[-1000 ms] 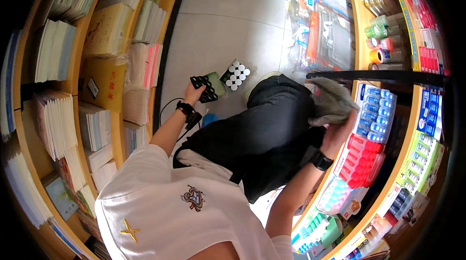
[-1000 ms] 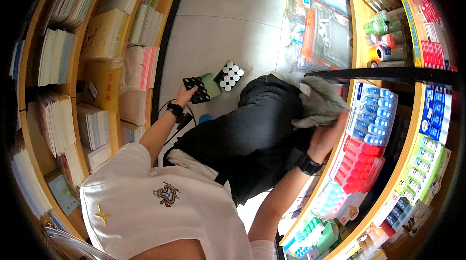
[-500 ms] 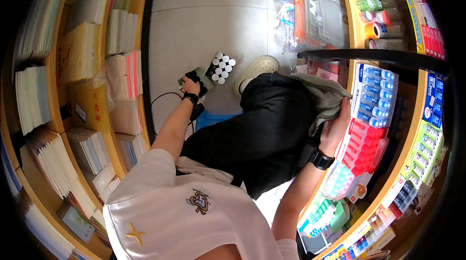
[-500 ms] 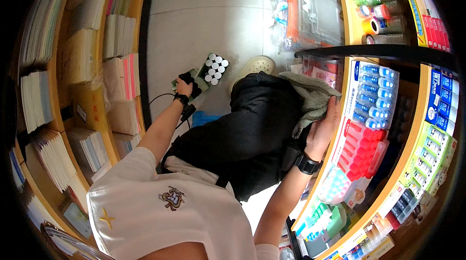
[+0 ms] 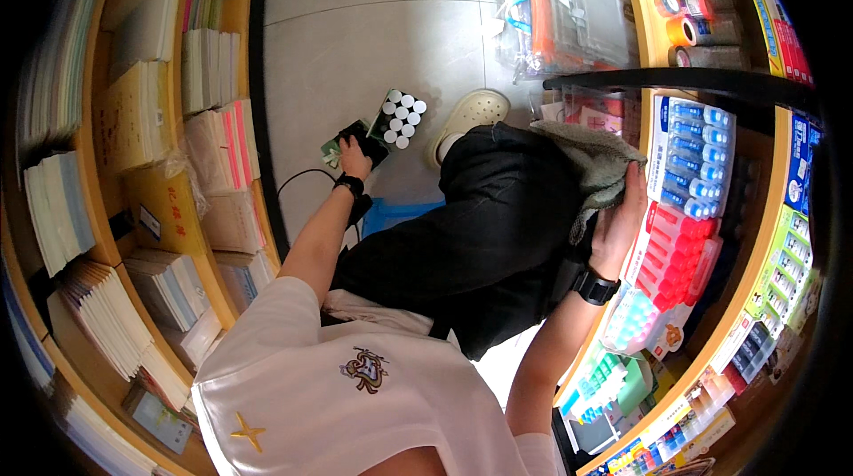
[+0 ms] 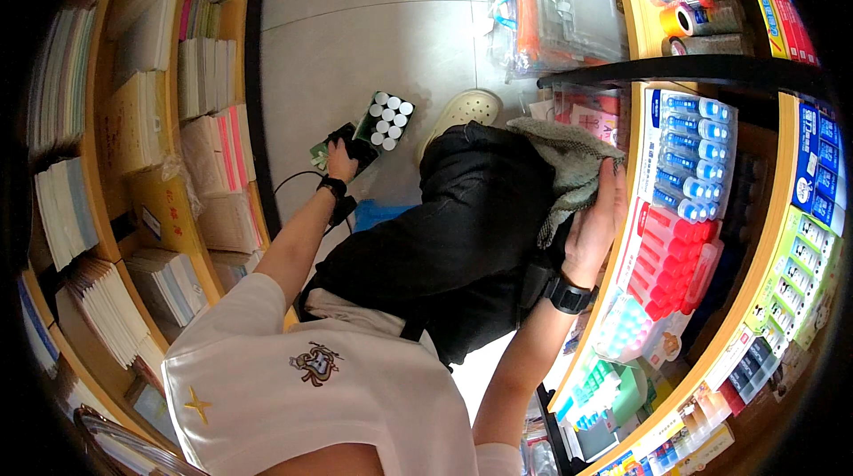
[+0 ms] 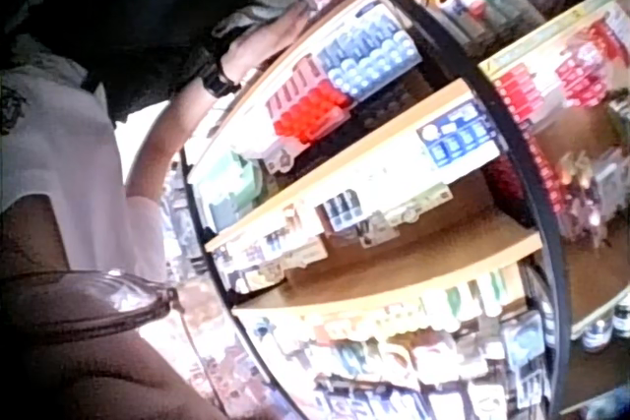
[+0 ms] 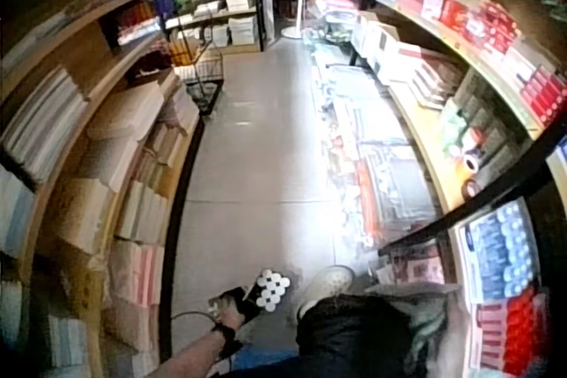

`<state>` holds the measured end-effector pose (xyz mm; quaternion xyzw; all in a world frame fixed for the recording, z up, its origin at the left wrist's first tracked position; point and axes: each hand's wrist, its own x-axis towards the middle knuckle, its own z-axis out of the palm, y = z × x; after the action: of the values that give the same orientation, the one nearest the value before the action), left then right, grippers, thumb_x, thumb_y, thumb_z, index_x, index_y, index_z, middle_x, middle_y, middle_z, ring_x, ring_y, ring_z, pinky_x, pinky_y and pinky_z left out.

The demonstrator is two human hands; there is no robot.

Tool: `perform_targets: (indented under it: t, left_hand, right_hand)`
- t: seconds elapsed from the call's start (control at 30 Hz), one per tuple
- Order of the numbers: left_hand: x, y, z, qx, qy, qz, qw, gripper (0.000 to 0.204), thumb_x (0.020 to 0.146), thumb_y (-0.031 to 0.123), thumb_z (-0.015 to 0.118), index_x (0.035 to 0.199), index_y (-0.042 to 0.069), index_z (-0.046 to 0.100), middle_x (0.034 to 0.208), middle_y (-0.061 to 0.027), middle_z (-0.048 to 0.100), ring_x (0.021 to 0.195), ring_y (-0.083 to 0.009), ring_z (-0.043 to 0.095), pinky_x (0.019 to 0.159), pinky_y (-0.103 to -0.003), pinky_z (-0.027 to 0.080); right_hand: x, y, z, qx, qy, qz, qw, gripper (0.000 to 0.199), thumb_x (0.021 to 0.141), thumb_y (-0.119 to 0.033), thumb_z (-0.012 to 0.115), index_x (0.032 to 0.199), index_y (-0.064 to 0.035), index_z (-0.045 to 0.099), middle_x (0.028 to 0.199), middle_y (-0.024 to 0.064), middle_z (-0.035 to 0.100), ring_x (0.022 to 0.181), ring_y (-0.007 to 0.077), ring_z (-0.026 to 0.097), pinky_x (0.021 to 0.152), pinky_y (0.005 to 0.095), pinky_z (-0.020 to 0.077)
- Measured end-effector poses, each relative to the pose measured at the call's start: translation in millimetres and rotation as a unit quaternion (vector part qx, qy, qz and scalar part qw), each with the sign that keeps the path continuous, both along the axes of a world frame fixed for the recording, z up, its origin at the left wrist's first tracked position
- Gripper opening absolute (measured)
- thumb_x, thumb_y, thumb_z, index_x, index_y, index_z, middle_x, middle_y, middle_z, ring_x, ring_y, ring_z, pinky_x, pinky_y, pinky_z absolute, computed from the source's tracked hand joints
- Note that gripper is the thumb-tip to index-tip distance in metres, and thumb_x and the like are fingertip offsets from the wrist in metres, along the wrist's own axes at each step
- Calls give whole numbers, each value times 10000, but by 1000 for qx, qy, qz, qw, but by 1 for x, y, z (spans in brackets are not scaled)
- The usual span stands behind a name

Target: The person wipes a black plastic tray with a cloth by hand before placing white bottles into a green box.

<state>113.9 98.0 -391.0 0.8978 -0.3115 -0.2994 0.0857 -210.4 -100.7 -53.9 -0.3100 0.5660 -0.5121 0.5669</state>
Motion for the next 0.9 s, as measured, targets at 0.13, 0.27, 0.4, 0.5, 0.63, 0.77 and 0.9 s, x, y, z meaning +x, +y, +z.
perform_targets:
  t: [0.13,0.27,0.4,0.5,0.63,0.77,0.9]
  left_hand:
    - [-5,12,-8,-9,4,-3,1000,688,697,108,652,1320,3,379,1307,-310,359,1165,-427,422,975,-423,388]
    - [-1,0,7,12,94,65,993,616,716,198,667,1273,26,464,1276,-266,428,1136,-410,450,961,-425,398]
    - [-1,2,-5,16,56,33,998,555,722,159,646,1228,-2,483,1181,-267,499,1072,-387,504,920,-421,431]
    - [-2,0,-5,41,70,27,996,523,739,158,611,1226,10,490,1068,-279,572,982,-403,559,874,-437,456]
    - [4,-10,20,2,82,-4,997,466,745,163,576,1179,3,519,1050,-237,597,949,-403,567,860,-437,454]
    - [30,15,30,-83,-67,-76,991,609,717,209,656,1260,33,446,1317,-166,433,1248,-335,352,1035,-446,282]
    - [54,69,-20,-62,-134,65,987,879,724,406,717,1360,-24,291,1395,-200,328,1279,-366,283,1085,-434,184]
  right_hand:
    - [-2,-1,-4,-9,-11,12,1000,208,928,-122,511,1102,-25,569,1082,63,603,973,144,566,863,274,428]
    - [-12,0,-7,-10,-4,12,1000,216,926,-119,512,1110,-20,566,1081,58,596,975,137,556,863,267,421]
    - [-12,2,-6,-13,5,21,1000,238,922,-118,515,1130,-10,558,1089,56,587,993,135,543,872,267,413]
    - [-7,2,-6,1,22,12,1000,296,915,-129,525,1177,8,532,1148,81,564,1047,155,522,908,278,391]
    - [-8,5,-15,7,49,5,999,357,911,-154,532,1219,25,505,1187,99,541,1085,156,496,927,278,371]
    - [-15,5,-19,-2,123,-2,992,381,893,-202,537,1205,15,509,1189,118,526,1089,193,490,929,307,368]
    - [-1,-5,-25,-118,248,3,961,341,869,-150,509,1154,36,521,1096,146,563,1056,247,504,931,325,376]
